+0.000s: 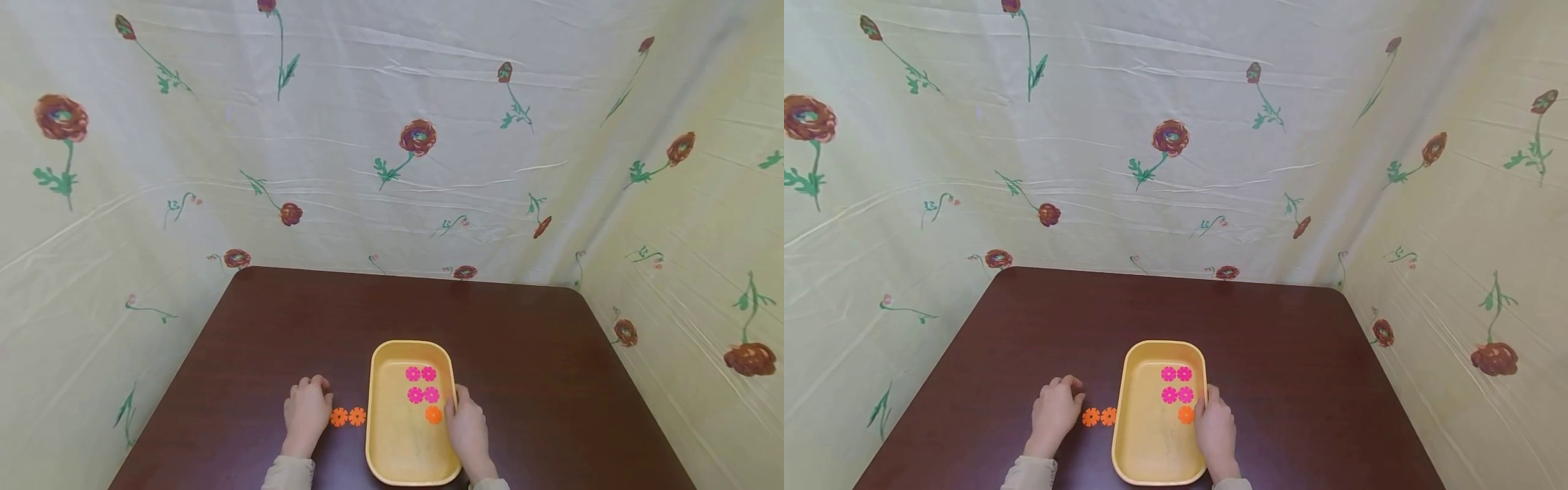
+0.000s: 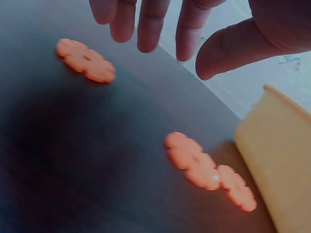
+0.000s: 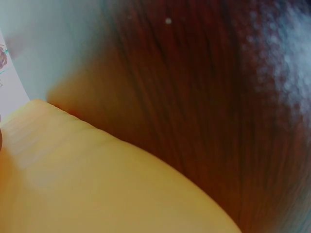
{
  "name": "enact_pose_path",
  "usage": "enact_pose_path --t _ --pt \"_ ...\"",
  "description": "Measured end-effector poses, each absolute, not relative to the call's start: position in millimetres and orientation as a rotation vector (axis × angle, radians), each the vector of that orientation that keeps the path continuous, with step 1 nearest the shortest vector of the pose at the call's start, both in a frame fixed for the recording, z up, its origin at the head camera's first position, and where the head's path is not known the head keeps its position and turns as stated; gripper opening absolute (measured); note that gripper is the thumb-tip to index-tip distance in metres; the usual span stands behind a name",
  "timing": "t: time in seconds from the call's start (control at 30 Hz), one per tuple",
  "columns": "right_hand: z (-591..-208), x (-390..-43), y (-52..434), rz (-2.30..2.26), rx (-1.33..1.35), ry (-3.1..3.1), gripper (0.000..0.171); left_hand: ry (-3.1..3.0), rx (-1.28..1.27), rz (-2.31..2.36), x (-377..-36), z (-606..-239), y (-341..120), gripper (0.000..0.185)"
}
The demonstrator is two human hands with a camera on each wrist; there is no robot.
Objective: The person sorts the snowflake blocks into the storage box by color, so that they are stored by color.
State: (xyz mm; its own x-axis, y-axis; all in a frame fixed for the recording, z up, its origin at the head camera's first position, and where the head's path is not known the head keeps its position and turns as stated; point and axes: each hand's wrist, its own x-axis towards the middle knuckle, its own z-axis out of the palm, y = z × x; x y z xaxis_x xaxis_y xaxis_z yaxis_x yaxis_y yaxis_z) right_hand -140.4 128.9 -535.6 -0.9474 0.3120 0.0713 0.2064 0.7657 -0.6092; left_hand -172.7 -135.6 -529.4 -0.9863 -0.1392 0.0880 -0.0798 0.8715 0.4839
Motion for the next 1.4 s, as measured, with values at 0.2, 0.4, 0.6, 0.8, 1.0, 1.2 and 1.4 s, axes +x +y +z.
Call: enact_pose_path --t 0.2,0.4,0.6,0.8,1.0,1.2,1.4 --pt "-536 -140 129 0.941 -0.415 -2.780 0.029 -2.949 0.244 -0.718 -170 -536 -148 0.027" --pt "-536 -141 130 0.962 -0.421 -2.794 0.030 -2.974 0.285 -0.672 -168 -544 -158 0.038" --pt "-536 -142 130 0.953 -0.404 -2.779 0.029 -2.984 0.288 -0.638 -166 -544 -163 0.043" --pt "-536 -142 131 0.951 -0.401 -2.773 0.028 -2.984 0.279 -0.627 -166 -546 -166 0.040" --pt "-536 -142 131 0.972 -0.419 -2.787 0.030 -2.995 0.273 -0.634 -167 -547 -170 0.035" --pt "-534 -142 130 0.977 -0.425 -2.790 0.029 -3.080 0.262 -0.650 -171 -541 -172 0.037" --pt "-538 -143 131 0.975 -0.440 -2.798 0.030 -3.105 0.313 -0.795 -174 -540 -173 0.035"
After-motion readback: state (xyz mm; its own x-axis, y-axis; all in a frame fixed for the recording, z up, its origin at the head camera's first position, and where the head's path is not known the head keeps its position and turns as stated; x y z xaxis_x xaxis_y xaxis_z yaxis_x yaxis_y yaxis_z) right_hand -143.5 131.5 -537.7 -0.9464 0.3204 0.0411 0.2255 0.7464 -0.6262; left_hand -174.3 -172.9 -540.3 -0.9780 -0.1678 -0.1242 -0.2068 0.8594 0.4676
